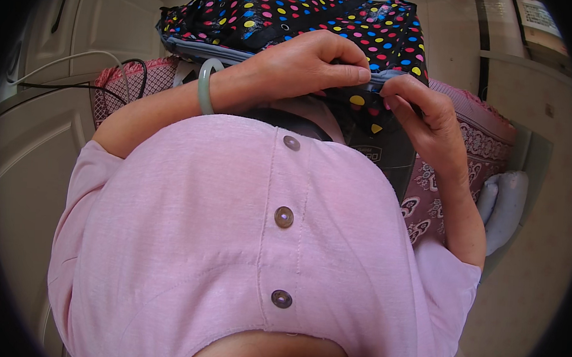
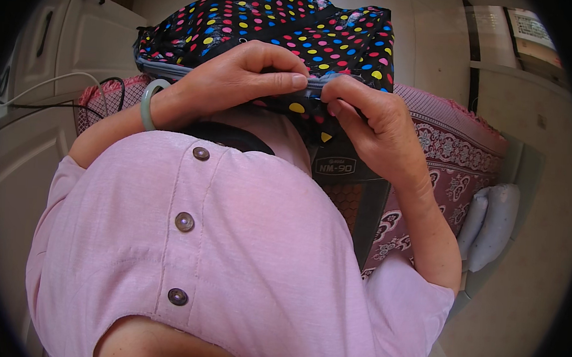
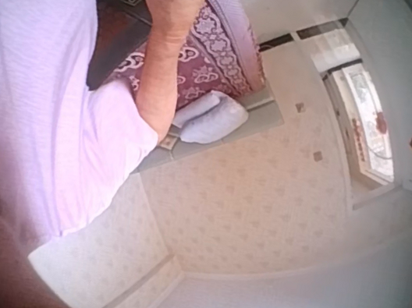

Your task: The person uses their hands to fix a loose zipper or seam on a polka-dot bag, pressing the edges together and moving the fabric to ensure the closure is secure.

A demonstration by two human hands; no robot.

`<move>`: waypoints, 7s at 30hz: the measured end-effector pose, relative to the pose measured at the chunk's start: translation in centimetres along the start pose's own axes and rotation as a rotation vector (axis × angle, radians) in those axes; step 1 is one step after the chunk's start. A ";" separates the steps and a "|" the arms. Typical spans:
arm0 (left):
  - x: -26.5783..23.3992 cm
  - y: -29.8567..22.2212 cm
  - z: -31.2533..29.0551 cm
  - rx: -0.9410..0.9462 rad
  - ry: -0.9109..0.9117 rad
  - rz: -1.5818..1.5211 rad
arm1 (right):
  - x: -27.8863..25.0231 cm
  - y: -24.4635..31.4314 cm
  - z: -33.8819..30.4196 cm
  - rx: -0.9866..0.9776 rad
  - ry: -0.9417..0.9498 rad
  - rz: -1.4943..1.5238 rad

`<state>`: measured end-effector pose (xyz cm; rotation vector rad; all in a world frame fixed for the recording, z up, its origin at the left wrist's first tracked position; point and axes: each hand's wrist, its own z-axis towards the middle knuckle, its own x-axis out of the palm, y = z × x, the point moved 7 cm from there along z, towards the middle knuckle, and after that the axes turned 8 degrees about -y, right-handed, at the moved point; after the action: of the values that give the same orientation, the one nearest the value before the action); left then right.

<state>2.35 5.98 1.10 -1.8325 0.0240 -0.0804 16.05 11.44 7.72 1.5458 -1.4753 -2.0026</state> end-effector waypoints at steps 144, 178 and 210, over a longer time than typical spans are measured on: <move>-1.6 0.4 0.3 0.049 -0.012 -0.546 | -5.5 7.6 -0.1 0.077 -0.435 0.178; -1.2 0.4 0.5 0.010 0.080 -0.577 | -1.2 3.9 3.2 -0.280 -0.005 -0.457; -1.8 -2.6 -1.3 0.503 -0.139 0.160 | -0.6 4.8 1.5 -0.311 0.049 -0.443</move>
<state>0.43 5.51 3.88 -1.3244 0.0483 0.1428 13.28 10.41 11.82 1.8775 -0.7957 -2.2659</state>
